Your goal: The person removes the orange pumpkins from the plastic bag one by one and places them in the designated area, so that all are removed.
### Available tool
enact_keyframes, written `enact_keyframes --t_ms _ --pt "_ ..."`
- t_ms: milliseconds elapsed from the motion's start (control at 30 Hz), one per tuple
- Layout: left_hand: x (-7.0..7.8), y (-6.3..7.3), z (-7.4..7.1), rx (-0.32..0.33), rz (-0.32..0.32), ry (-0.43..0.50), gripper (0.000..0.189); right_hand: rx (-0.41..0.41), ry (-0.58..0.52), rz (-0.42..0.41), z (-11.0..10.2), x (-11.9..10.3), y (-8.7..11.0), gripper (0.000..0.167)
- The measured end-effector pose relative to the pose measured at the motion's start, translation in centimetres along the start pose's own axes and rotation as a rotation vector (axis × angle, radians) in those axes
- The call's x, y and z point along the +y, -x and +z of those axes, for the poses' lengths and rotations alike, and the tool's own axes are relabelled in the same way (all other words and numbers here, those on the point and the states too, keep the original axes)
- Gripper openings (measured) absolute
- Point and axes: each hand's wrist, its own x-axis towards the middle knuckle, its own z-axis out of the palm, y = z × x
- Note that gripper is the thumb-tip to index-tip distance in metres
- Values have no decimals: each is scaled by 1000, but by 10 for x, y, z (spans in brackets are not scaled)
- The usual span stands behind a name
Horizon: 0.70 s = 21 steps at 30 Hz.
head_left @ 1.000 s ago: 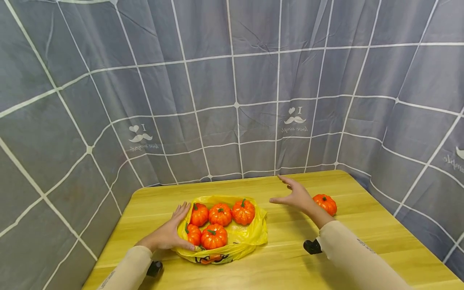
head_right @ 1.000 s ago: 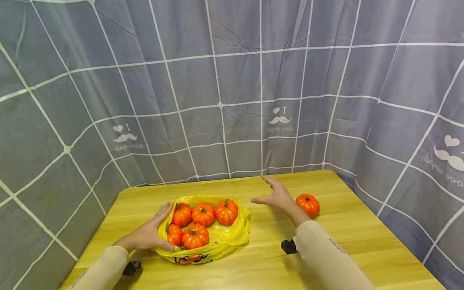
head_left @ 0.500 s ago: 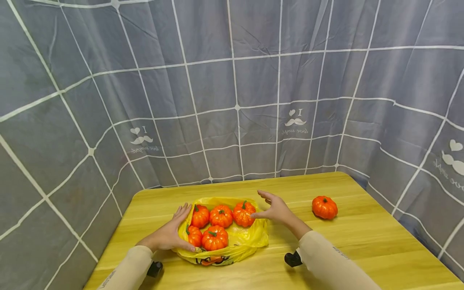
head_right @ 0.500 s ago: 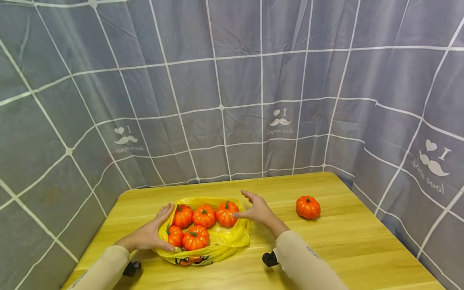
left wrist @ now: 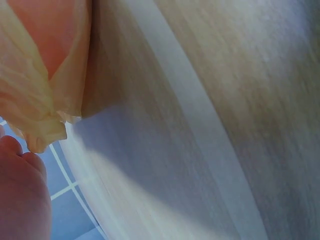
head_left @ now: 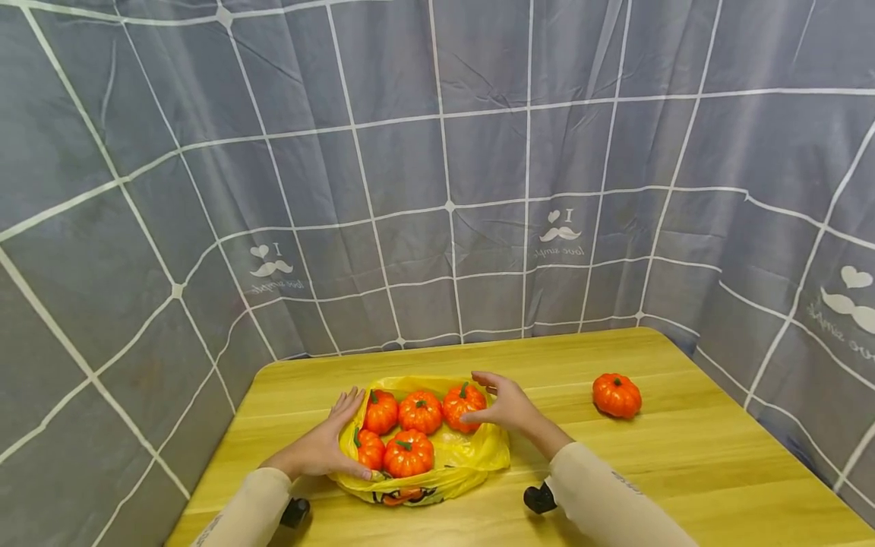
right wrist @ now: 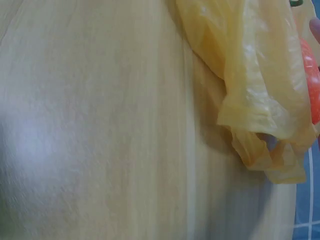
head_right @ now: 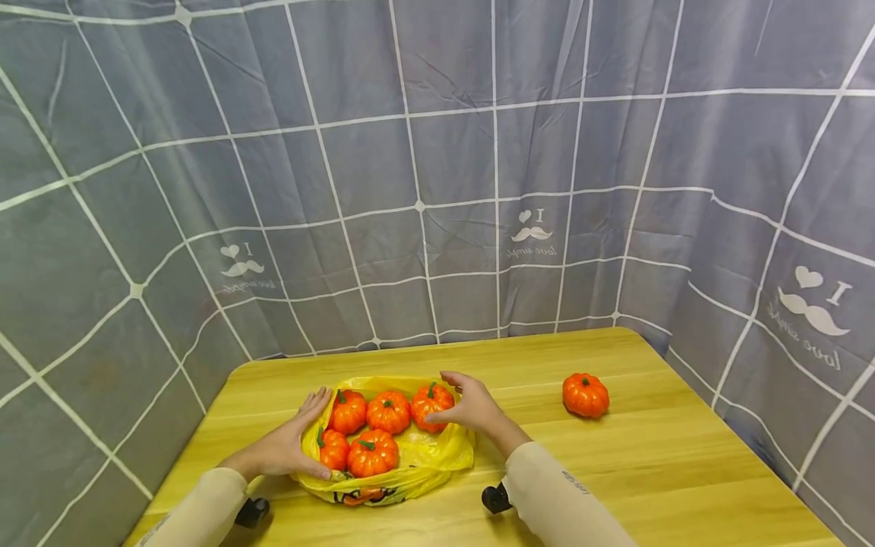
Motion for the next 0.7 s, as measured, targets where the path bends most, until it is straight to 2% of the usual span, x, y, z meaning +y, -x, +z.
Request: enact_keyframes --t_ms 233,433,533,700 --pt "2 1 0 0 6 1 133 -1 13 0 7 1 -1 93" --pt "4 3 1 -4 5 10 133 -16 96 16 14 4 1 94" --pt "3 3 2 -9 13 6 133 -13 135 1 17 4 3 92" --pt "2 1 3 3 -8 -5 136 23 190 -43 21 7 1 87"
